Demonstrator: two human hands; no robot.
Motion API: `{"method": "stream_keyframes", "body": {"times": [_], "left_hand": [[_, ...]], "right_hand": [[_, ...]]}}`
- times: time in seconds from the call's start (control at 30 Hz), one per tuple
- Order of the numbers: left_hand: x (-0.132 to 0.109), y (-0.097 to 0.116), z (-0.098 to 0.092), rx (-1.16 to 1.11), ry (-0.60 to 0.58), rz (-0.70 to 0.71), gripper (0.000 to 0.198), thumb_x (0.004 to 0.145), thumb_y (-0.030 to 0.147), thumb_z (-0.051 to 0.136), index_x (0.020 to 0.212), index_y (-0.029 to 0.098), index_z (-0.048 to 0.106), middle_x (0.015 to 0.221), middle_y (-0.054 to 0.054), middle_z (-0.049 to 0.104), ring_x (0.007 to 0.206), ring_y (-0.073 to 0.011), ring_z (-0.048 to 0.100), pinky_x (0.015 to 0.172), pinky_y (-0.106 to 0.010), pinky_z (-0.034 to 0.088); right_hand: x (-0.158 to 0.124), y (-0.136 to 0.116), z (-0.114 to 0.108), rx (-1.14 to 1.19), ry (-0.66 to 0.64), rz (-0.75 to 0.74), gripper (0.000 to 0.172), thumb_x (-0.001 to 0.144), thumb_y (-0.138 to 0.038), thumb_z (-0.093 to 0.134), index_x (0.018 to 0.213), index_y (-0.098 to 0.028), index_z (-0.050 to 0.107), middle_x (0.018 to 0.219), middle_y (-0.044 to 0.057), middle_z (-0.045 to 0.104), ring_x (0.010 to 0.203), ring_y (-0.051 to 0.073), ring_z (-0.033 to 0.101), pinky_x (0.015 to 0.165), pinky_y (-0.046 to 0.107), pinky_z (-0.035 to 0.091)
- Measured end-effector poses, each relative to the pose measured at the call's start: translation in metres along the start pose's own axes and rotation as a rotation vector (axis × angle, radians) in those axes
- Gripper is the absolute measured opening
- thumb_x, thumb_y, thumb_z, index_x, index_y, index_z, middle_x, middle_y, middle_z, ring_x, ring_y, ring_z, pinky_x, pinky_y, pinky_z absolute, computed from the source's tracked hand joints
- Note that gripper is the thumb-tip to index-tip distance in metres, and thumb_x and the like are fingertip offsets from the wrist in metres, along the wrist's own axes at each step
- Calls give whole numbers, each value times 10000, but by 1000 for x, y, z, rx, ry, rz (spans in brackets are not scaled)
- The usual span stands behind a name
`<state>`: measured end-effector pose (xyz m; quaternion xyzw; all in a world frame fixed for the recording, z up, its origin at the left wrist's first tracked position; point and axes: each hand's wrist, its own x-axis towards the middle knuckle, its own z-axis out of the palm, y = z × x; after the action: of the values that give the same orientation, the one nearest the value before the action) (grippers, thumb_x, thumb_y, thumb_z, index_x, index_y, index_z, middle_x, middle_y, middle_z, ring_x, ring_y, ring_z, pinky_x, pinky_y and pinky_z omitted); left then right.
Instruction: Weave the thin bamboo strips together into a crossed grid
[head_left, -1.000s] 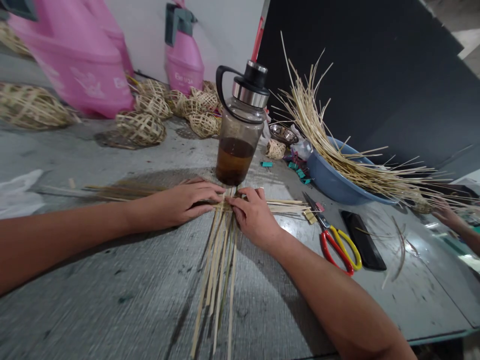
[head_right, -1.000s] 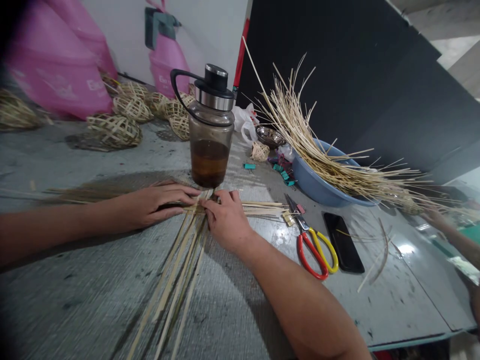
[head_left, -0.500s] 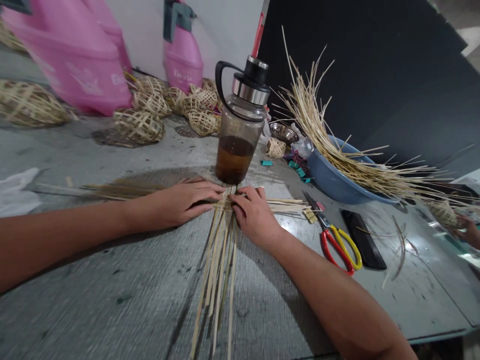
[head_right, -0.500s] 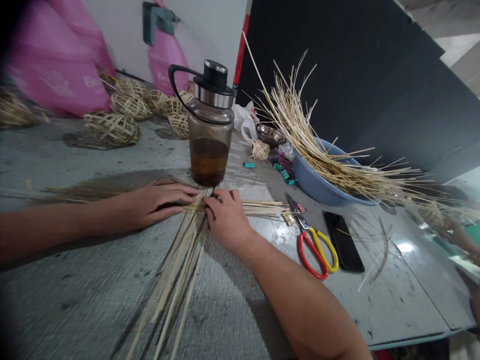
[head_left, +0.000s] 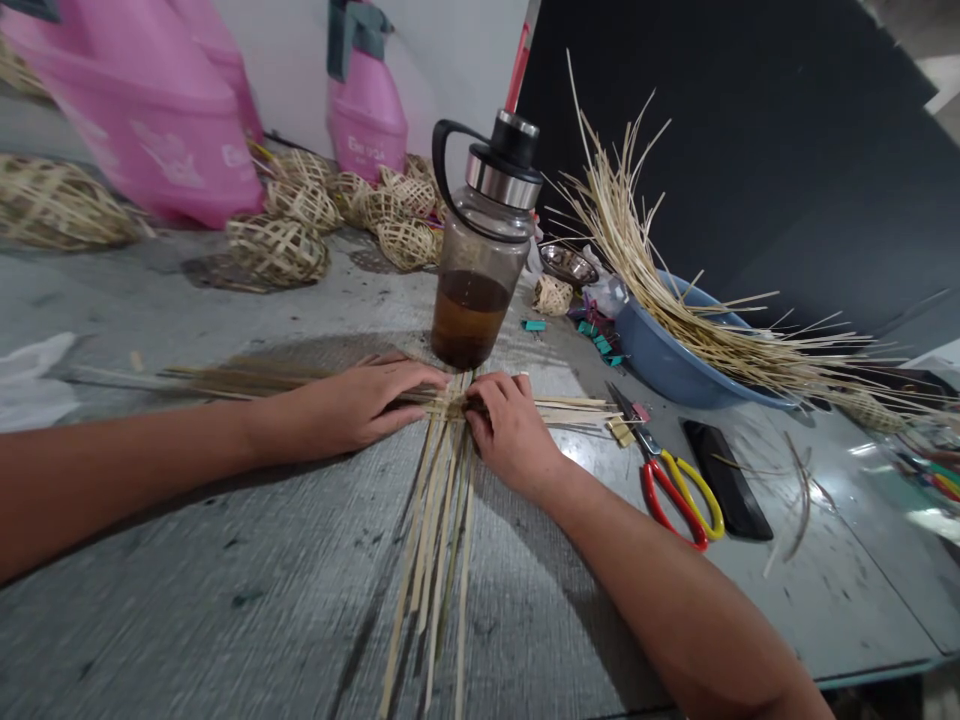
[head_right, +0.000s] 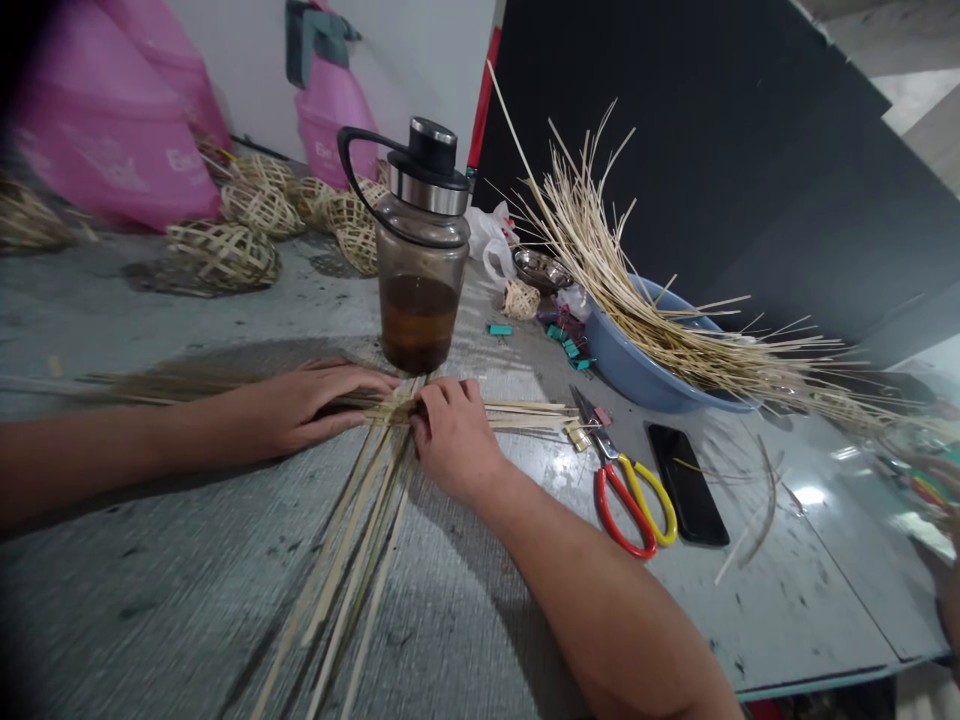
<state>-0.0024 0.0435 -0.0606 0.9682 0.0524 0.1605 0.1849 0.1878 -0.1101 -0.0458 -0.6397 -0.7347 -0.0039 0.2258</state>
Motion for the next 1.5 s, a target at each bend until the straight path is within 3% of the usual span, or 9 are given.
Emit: {"method": "stream_keyframes", "body": {"times": [0.23,0.47,0.67,0.93,1.13,1.27,1.37,1.5], "left_hand": [[1,-1,-1,30,-20,92,327,1050,330,403,1270,212,615,1348,-58,600,1282,-204,505,1136,-364,309],[0,5,-2,16,4,-34,428,1024,353,442,1408,171,494,1361,-105,583,1264,-238,517,1108,-387,354],[1,-1,-1,-12,-25,67,311,1043,329,429,1264,205,610,1358,-65,591,1277,-203,510,1128,-368,331],[3,0,-5,-58,-20,-12,346,1007,392,486,1222,172,642,1321,-96,614,1234,-224,546,1093,-385,390],[2,-1,-3,-14,5,34,344,1028,419,451,1184,205,670,1323,-64,622,1241,-201,553,1098,-391,404],[2,1,0,51,-11,5,491,1025,511,349,1223,194,667,1317,-44,631,1272,-187,540,1096,-372,423],[2,2,2,117,-18,-37,681,987,616,218,1266,169,650,1342,-22,607,1378,-210,440,1086,-355,415],[2,2,2,130,-11,24,554,1025,499,290,1367,179,587,1409,-46,569,1372,-198,446,1136,-386,367]], "right_hand": [[0,0,0,-1,-8,-19,188,967,-136,480,1080,-159,628,1129,132,607,1139,254,491,999,438,361],[0,1,0,-3,-12,-18,198,949,-117,496,1111,-145,607,1108,127,612,1119,252,493,993,431,358],[0,2,1,11,11,-24,133,952,-133,528,995,-162,650,1111,121,600,1103,241,499,977,412,362],[2,9,-2,139,6,46,91,894,-172,677,985,-177,679,1105,88,616,1088,219,531,991,411,351],[2,7,-2,112,4,22,73,905,-162,661,972,-185,681,1094,91,616,1091,227,526,983,409,363],[0,4,1,78,19,13,109,922,-142,609,1010,-178,662,1102,104,613,1107,239,513,985,418,369],[-1,3,3,60,44,34,202,916,-143,598,1114,-158,634,1140,122,602,1119,253,499,999,435,372],[-1,4,3,53,33,20,211,938,-166,577,1137,-147,643,1164,138,599,1152,263,491,1011,444,375]]}}
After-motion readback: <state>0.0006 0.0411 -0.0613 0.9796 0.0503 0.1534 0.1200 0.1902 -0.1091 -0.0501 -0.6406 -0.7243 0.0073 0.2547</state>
